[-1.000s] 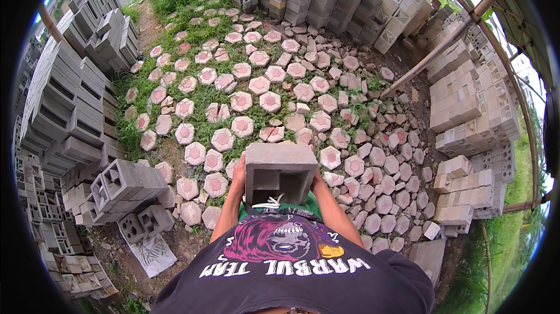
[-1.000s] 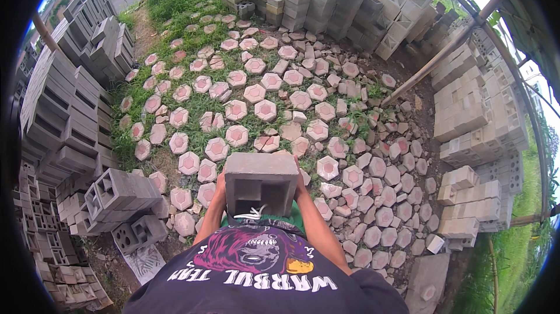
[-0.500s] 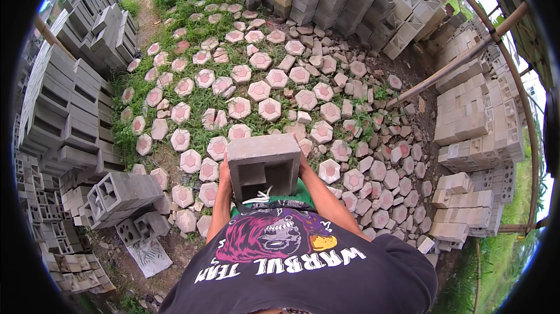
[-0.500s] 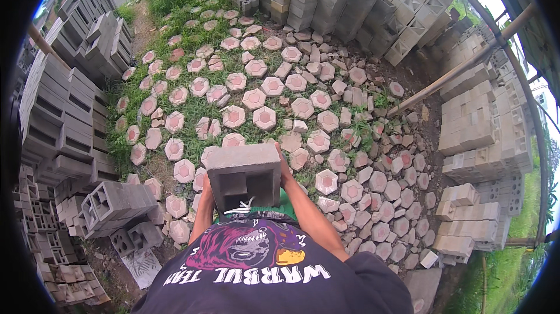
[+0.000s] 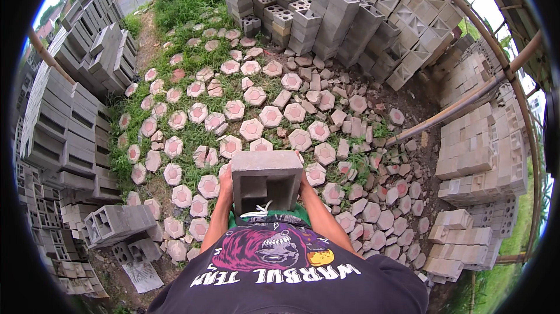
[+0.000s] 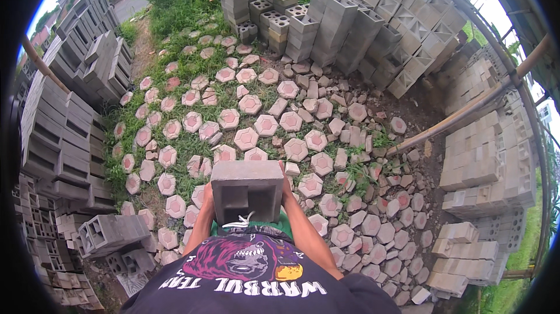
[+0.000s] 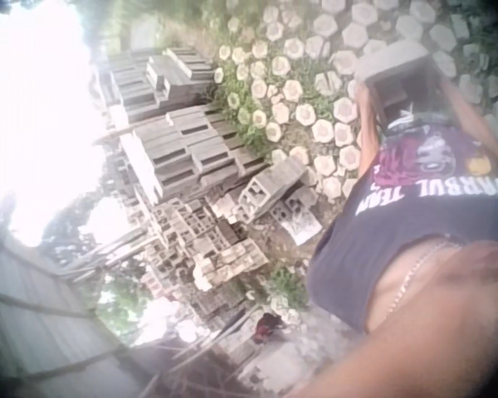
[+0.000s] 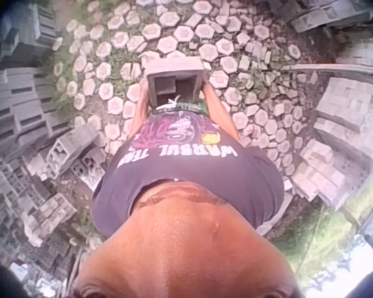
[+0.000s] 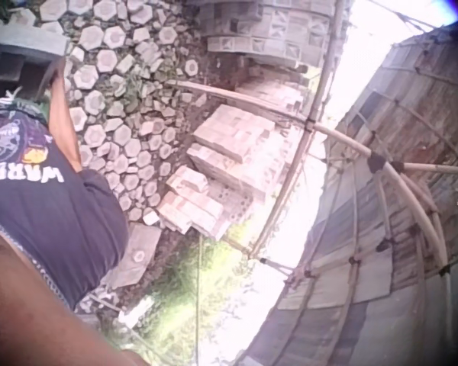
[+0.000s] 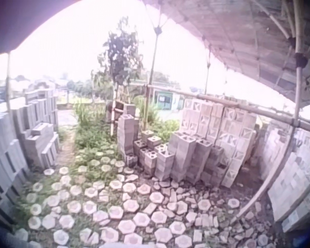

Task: The person repeatedly picks up hollow concrete blocks from the ground and stacks them onto a growing pile. They walk between the ground and the stack, occasionally squatting to adjust blocks at the base.

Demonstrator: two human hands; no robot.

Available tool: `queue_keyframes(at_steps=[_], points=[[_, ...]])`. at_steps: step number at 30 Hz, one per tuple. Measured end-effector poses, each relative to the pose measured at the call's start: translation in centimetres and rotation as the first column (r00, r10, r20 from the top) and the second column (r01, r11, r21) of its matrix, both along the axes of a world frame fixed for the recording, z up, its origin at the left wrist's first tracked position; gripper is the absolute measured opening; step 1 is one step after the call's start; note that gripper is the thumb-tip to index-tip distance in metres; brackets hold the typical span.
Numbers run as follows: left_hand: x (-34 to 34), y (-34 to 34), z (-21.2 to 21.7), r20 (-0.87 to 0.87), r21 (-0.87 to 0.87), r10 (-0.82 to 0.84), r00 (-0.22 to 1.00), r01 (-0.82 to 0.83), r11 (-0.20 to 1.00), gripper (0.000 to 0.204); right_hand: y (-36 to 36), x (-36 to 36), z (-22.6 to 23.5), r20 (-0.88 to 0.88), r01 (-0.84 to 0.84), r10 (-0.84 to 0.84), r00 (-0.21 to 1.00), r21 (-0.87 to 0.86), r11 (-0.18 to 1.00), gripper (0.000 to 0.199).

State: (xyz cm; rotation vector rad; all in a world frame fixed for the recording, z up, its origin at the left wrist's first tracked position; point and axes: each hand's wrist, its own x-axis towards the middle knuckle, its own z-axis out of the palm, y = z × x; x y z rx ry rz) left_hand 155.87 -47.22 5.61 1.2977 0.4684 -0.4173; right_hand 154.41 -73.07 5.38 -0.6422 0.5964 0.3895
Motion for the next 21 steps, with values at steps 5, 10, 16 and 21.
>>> queue_keyframes(at_steps=[5, 10, 16, 21], points=[[4.1, -2.8, 0.6, -0.038, 0.032, -0.045, 0.998, 0.046, 0.998, 0.055, -3.0, 2.3, -1.2, -0.046, 0.056, -0.055, 0.997, 0.037, 0.998, 0.072], [9.6, -4.9, -2.1, -0.034, 0.126, -0.172, 0.985, 0.175, 0.976, 0.056, -5.6, 5.3, -6.8, 0.121, 0.119, -0.138, 0.983, 0.154, 0.981, 0.070], [18.7, -8.2, -2.7, -0.032, 0.200, -0.255, 0.966, 0.257, 0.946, 0.066, -7.9, 12.2, -5.5, 0.038, 0.191, -0.196, 0.980, 0.104, 0.976, 0.070], [30.5, -10.9, -2.7, -0.038, 0.135, -0.321, 0.946, 0.323, 0.937, 0.072, -9.6, 21.9, -4.3, 0.051, 0.212, -0.215, 0.975, 0.064, 0.975, 0.070]])
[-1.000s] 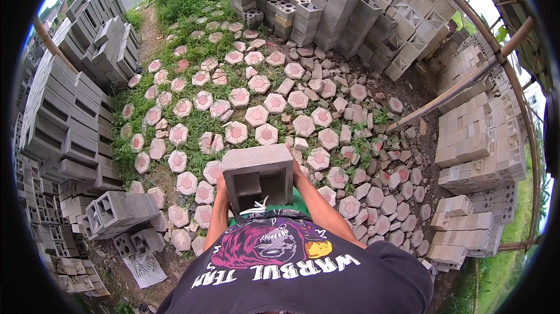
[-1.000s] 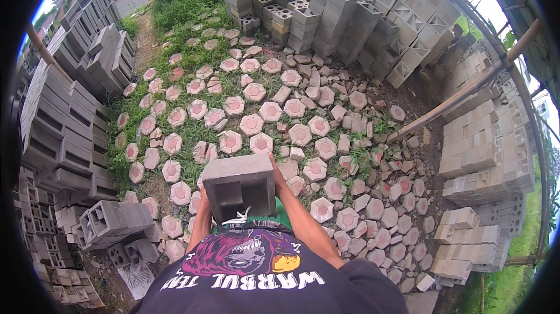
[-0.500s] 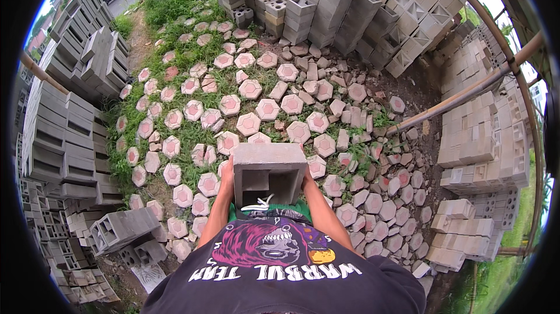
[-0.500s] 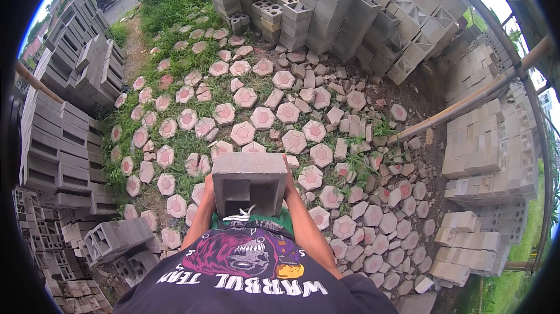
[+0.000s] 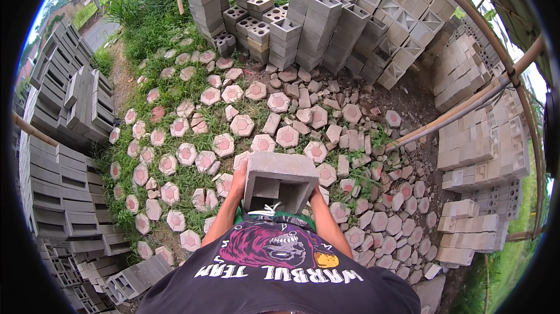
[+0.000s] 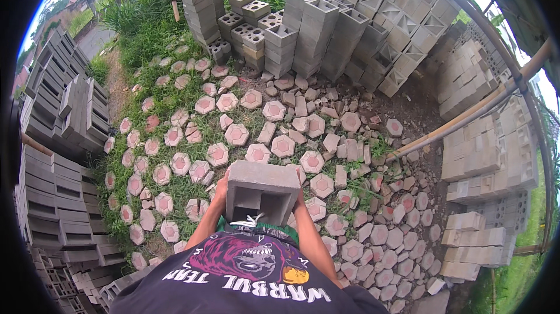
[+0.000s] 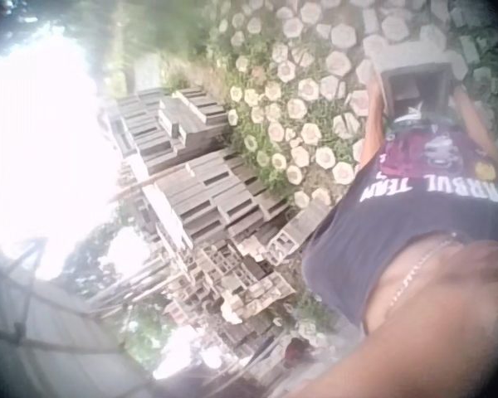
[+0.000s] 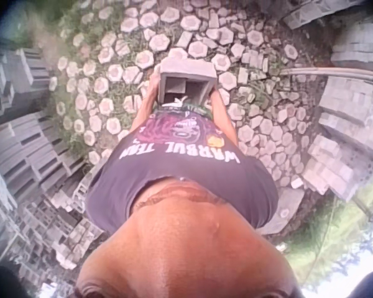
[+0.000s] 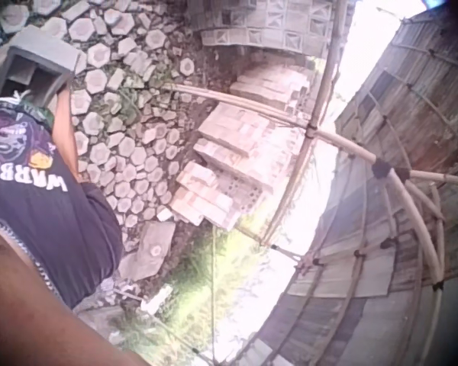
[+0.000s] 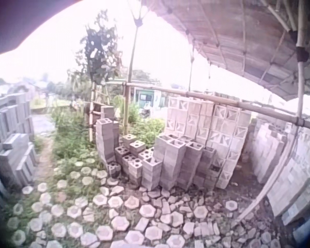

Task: The person repeatedly picks up hollow concrete blocks from the ground and stacks them onto a growing pile. They walk between the ground and the stack, occasionally squatting to adjust blocks at the base.

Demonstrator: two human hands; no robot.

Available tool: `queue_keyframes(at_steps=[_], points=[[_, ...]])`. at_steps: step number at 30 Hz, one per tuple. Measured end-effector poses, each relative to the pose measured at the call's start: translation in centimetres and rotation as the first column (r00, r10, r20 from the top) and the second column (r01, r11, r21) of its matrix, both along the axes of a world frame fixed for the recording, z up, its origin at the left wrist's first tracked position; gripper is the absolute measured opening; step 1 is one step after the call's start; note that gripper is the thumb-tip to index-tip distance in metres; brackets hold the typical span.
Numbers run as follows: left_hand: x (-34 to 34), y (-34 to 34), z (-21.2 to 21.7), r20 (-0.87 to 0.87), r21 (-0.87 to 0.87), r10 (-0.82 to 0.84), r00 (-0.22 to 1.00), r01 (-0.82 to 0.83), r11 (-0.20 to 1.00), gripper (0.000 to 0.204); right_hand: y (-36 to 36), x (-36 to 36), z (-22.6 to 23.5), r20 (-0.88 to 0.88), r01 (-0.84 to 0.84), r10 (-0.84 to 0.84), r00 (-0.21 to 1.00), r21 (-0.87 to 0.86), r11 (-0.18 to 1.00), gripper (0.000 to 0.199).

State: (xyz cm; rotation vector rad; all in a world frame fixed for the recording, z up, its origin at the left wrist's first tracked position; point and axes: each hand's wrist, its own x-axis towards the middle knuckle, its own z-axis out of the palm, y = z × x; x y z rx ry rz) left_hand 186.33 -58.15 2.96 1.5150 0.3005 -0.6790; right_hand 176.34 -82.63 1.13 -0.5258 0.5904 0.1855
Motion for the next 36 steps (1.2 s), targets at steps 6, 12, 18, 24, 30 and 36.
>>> queue_keyframes(at_steps=[6, 12, 18, 24, 30, 36], points=[[10.5, 0.0, 2.0, 0.113, 0.019, 0.012, 0.994, -0.014, 1.000, 0.072, 0.1, 11.3, 1.0, 0.002, -0.015, 0.015, 1.000, -0.017, 1.000, 0.069], [17.7, 1.7, 1.9, -0.124, 0.029, 0.060, 0.991, -0.057, 0.998, 0.069, 1.3, 19.7, 0.1, 0.004, -0.020, 0.020, 1.000, -0.009, 1.000, 0.069], [21.7, 2.8, -0.1, -0.078, -0.081, 0.140, 0.987, -0.146, 0.986, 0.059, 2.0, 25.3, 0.1, 0.005, -0.019, 0.019, 1.000, -0.017, 1.000, 0.069], [27.2, 4.8, -4.4, -0.070, -0.107, 0.190, 0.979, -0.197, 0.975, 0.057, 2.7, 32.4, 3.2, -0.059, -0.069, 0.065, 0.996, -0.081, 0.994, 0.070], [35.8, 2.5, -4.0, -0.140, -0.117, 0.280, 0.950, -0.297, 0.948, 0.055, 0.5, 42.7, 4.0, -0.046, -0.145, 0.140, 0.989, -0.138, 0.980, 0.072], [46.4, -0.9, -4.0, -0.022, -0.218, 0.362, 0.932, -0.358, 0.908, 0.055, -3.6, 57.0, 1.4, 0.018, -0.249, 0.271, 0.962, -0.339, 0.907, 0.071]])
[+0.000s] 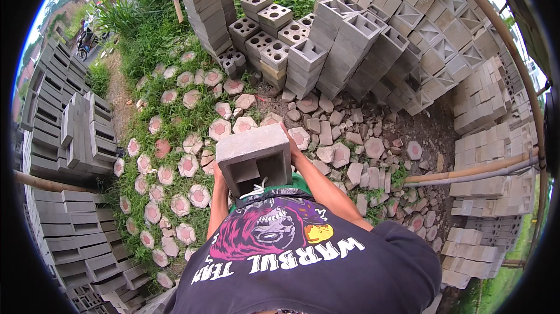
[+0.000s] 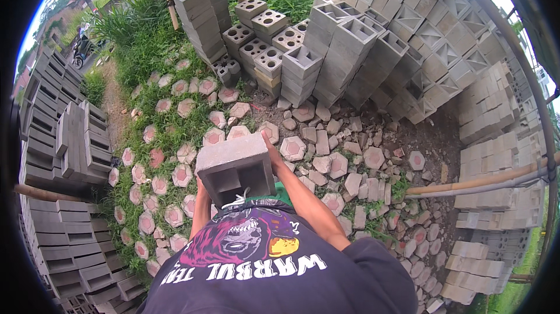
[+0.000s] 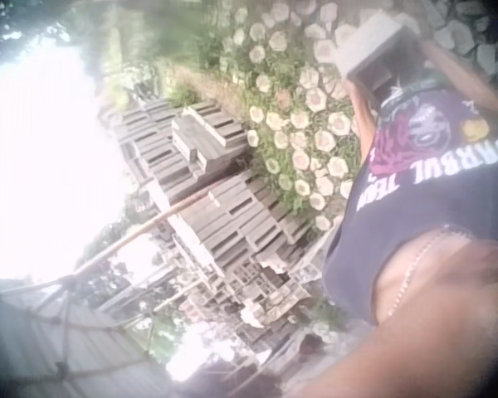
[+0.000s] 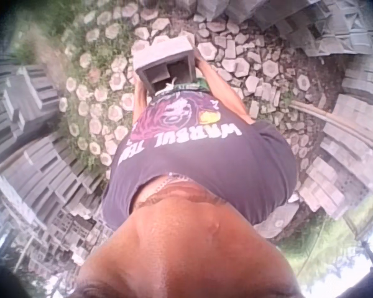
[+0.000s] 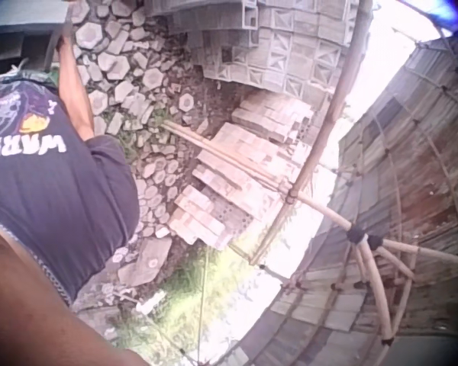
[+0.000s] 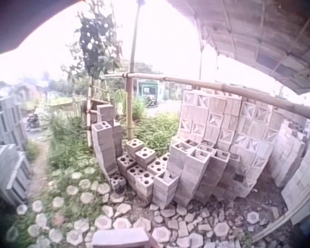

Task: The person repeatedly picks up hollow concrete blocks from the ground and stacks them onto a growing pile. They walk between the ground and the stack, occasionally squatting to adjust blocks at the base.

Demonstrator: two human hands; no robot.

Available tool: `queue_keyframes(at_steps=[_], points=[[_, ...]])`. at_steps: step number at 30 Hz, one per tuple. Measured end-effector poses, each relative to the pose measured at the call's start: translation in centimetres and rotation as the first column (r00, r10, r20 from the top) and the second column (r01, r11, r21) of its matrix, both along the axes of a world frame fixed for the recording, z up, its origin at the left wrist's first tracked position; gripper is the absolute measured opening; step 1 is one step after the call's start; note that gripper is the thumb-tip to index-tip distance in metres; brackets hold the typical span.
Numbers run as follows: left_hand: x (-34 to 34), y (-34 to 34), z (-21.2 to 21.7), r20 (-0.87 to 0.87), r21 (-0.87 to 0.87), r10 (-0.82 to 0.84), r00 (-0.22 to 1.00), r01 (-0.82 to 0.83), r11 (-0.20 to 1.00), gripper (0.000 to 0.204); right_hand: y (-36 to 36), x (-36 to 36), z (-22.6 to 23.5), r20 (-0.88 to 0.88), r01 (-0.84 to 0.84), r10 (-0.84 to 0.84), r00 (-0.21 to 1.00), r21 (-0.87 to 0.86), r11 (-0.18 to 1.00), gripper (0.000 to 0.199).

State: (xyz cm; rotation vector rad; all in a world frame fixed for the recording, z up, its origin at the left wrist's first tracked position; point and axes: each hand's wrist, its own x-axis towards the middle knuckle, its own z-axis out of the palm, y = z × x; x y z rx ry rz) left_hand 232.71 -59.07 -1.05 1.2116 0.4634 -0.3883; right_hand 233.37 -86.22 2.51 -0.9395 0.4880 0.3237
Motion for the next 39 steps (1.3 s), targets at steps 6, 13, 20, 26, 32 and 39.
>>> queue_keyframes(at_steps=[6, 13, 20, 26, 32, 39], points=[[10.1, -3.6, -0.6, 0.236, 0.109, -0.020, 0.972, -0.006, 0.994, 0.055, -3.8, 9.8, 1.8, 0.052, -0.046, 0.038, 0.998, 0.162, 0.986, 0.069], [17.0, -11.4, 6.4, 0.125, 0.191, -0.131, 0.984, 0.106, 0.976, 0.062, -9.7, 13.6, -3.5, -0.053, 0.081, -0.066, 0.996, 0.375, 0.924, 0.077], [26.7, -15.7, 0.6, -0.063, 0.285, -0.369, 0.927, 0.371, 0.884, 0.069, -13.7, 15.4, -3.4, -0.099, 0.281, -0.263, 0.960, 0.340, 0.897, 0.078], [35.4, -22.1, 2.3, -0.043, 0.161, -0.536, 0.843, 0.535, 0.829, 0.066, -16.5, 20.2, -2.0, -0.100, 0.474, -0.465, 0.879, 0.270, 0.838, 0.079], [45.9, -26.7, 3.2, 0.067, 0.223, -0.602, 0.795, 0.577, 0.786, 0.057, -18.5, 29.0, 0.5, -0.085, 0.627, -0.623, 0.777, 0.194, 0.755, 0.080], [53.2, -25.5, -0.4, -0.125, 0.163, -0.663, 0.738, 0.674, 0.720, 0.053, -16.1, 33.2, -2.5, -0.307, 0.824, -0.768, 0.562, 0.128, 0.552, 0.071]])
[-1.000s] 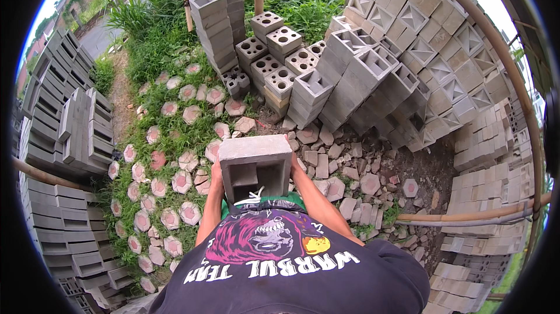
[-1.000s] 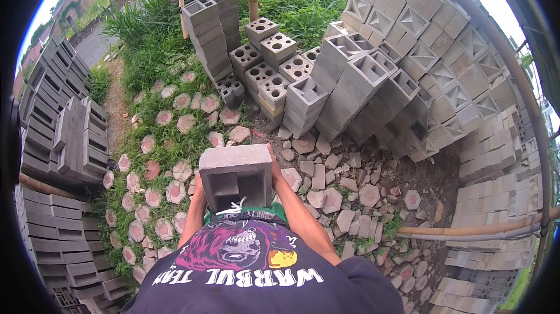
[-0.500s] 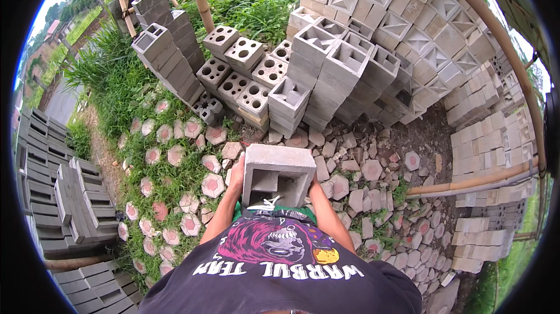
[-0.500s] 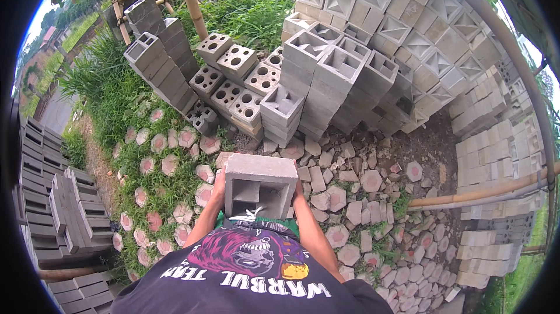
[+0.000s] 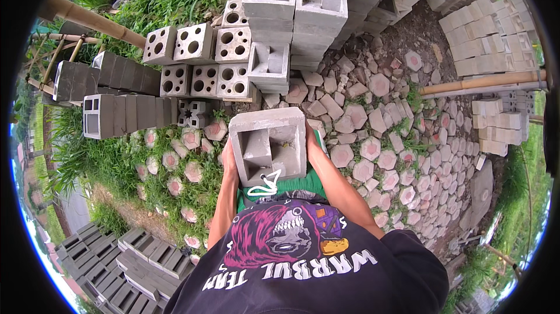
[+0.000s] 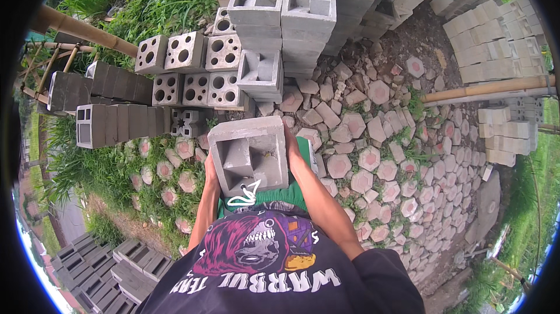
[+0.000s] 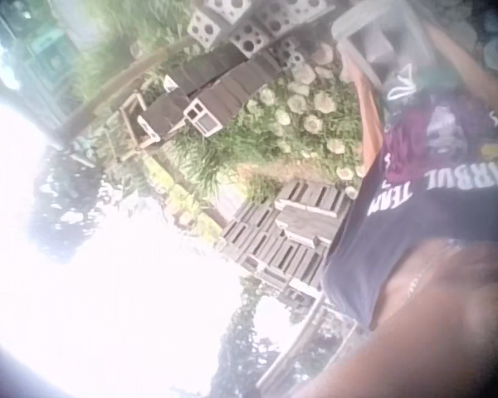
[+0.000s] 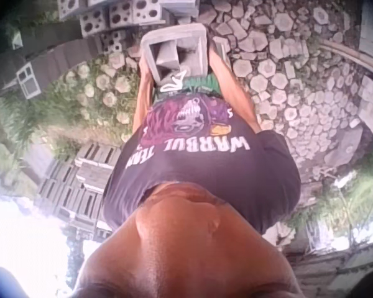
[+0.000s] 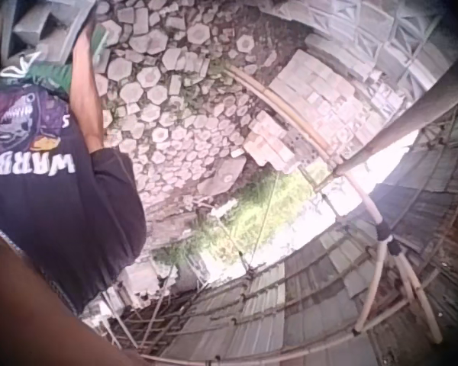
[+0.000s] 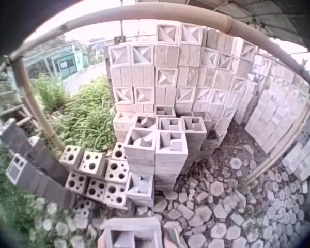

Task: The person repeatedly picks up hollow concrete blocks from the ground and stacks them onto a growing pile. They walk between the ground and the stack, occasionally squatting to adjust blocks at the base.

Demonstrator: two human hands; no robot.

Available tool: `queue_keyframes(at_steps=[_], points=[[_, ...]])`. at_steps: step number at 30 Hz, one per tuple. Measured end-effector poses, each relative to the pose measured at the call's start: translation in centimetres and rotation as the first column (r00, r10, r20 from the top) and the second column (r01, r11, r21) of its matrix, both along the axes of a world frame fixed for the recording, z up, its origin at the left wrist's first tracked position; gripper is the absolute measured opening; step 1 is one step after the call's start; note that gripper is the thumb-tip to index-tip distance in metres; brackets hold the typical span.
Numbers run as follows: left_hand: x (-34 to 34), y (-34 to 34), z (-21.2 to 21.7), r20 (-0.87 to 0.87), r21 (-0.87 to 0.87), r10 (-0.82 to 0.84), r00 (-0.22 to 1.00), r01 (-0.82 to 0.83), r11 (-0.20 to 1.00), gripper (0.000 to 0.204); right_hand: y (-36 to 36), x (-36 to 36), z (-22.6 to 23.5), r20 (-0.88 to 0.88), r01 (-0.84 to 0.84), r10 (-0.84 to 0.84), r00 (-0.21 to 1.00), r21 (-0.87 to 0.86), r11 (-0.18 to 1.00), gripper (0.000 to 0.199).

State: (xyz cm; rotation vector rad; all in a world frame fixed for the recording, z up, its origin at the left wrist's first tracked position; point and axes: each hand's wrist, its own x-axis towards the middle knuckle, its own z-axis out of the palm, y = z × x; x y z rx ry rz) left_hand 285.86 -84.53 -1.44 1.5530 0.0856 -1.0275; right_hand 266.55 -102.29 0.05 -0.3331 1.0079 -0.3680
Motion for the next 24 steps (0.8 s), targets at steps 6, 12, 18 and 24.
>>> queue_keyframes(at_steps=[6, 12, 18, 24], points=[[1.4, -0.5, 4.3, -0.241, 0.040, -0.009, 0.971, 0.019, 0.999, 0.056, 1.1, 2.1, -0.7, -0.247, -0.085, 0.077, 0.966, -0.023, 0.996, 0.072], [3.2, -5.7, 3.8, -0.314, 0.057, -0.096, 0.944, 0.120, 0.991, 0.060, -2.3, 2.5, -2.1, -0.066, -0.011, 0.018, 0.998, 0.095, 0.995, 0.078], [4.5, -12.7, 4.7, -0.251, 0.225, -0.425, 0.869, 0.480, 0.848, 0.068, -6.6, 3.8, -2.2, -0.217, -0.135, 0.117, 0.969, -0.072, 0.988, 0.092], [7.2, -16.7, -1.8, -0.157, 0.397, -0.423, 0.892, 0.450, 0.800, 0.069, -10.9, 6.5, -5.7, -0.229, -0.180, 0.160, 0.960, -0.070, 0.981, 0.094]])
